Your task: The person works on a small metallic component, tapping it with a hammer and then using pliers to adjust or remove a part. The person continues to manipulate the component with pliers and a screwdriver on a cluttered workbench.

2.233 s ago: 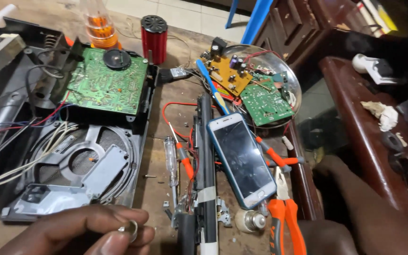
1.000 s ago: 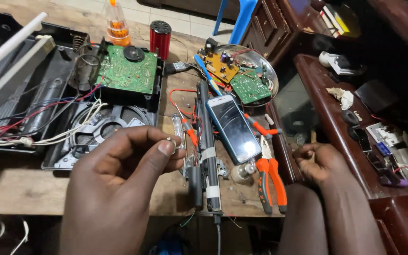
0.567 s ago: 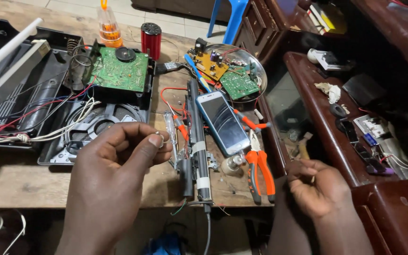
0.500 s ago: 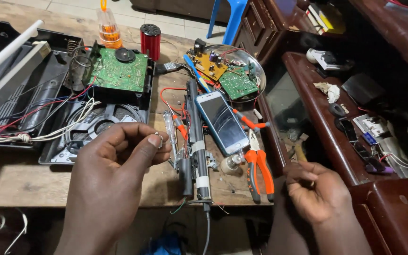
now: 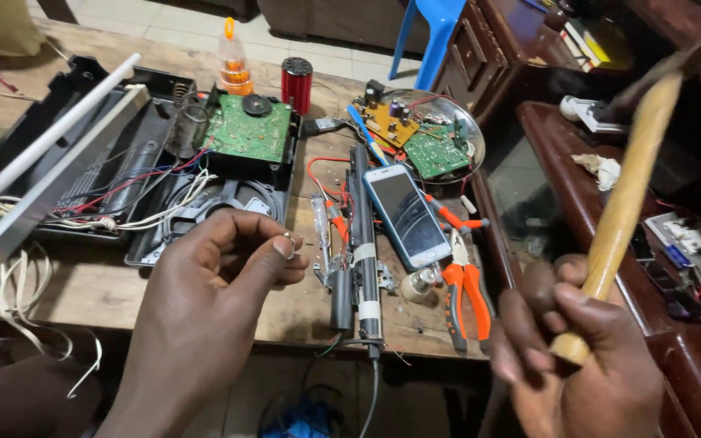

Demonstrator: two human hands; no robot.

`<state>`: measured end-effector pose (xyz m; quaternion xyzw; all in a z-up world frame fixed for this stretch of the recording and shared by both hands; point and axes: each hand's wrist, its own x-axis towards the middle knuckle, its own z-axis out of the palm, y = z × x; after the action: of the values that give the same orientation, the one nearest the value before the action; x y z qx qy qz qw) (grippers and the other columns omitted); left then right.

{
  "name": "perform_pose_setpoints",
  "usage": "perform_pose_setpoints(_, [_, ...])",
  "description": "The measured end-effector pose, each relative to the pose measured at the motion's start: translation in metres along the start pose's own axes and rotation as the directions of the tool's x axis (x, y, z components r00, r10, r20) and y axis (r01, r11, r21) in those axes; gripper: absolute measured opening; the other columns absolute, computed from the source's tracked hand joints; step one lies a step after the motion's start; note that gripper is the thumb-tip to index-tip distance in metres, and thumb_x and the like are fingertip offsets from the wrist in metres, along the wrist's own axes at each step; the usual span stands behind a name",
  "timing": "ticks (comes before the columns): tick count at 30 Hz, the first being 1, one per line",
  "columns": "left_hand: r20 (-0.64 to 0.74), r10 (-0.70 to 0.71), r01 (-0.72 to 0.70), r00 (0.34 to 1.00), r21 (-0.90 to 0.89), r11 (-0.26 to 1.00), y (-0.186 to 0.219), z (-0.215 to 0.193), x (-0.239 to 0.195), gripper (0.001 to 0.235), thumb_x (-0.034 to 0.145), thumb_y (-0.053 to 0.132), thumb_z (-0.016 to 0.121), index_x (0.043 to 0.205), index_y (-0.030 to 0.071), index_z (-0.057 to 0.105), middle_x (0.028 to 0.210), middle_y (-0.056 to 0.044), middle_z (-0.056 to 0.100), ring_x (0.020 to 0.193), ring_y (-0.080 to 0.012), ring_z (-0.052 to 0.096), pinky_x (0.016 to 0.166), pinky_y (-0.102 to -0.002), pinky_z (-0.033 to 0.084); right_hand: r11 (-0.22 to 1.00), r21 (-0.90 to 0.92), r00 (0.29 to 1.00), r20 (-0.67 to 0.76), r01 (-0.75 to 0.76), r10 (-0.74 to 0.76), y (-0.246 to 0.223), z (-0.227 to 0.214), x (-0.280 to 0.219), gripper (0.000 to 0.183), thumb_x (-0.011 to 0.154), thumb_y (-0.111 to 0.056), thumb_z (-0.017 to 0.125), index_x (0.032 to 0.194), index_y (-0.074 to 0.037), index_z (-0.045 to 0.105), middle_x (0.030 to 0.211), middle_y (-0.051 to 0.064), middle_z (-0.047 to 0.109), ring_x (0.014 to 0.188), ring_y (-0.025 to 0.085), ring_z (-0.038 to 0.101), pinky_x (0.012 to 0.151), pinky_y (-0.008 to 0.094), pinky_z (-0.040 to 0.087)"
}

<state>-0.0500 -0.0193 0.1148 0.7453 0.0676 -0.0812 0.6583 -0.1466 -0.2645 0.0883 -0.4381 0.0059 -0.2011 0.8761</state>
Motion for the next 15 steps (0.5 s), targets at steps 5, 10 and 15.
perform_pose_setpoints(5, [-0.012,0.003,-0.002,1.0,0.1,0.995,0.005,0.001,-0.006,0.009,0.091,0.017,0.072,0.093,0.008,0.074,0.083,-0.008,0.084,0.081,-0.0139,0.087,0.075,-0.025,0.064,0.993,0.018,0.972,0.209,-0.114,0.107,-0.002,0.024,0.032,0.021,0.1,-0.011,0.055,0.118,-0.001,0.054,0.08,0.006,0.042,0.051,0.01,0.036,0.039,0.024,0.032])
perform_pose_setpoints(10, [-0.027,-0.007,0.013,1.0,0.233,0.972,-0.008,0.006,-0.006,0.013,0.089,0.022,0.072,0.09,0.013,0.08,0.078,-0.002,0.086,0.074,-0.0098,0.079,0.071,-0.024,0.06,0.952,-0.077,0.929,0.206,-0.297,0.306,0.028,0.048,0.054,0.011,0.103,-0.014,0.055,0.1,-0.01,0.046,0.068,0.001,0.036,0.034,0.003,0.023,0.021,0.019,0.018])
perform_pose_setpoints(15, [-0.052,0.111,-0.094,0.992,0.252,0.963,-0.062,0.003,-0.008,0.015,0.084,0.029,0.076,0.089,0.018,0.084,0.07,0.005,0.08,0.059,-0.0062,0.063,0.051,-0.025,0.049,0.858,-0.501,0.898,0.318,-0.113,0.304,0.068,0.06,0.059,0.032,0.087,-0.009,0.075,0.078,-0.009,0.045,0.091,0.013,0.06,0.055,0.018,0.059,0.041,0.027,0.051])
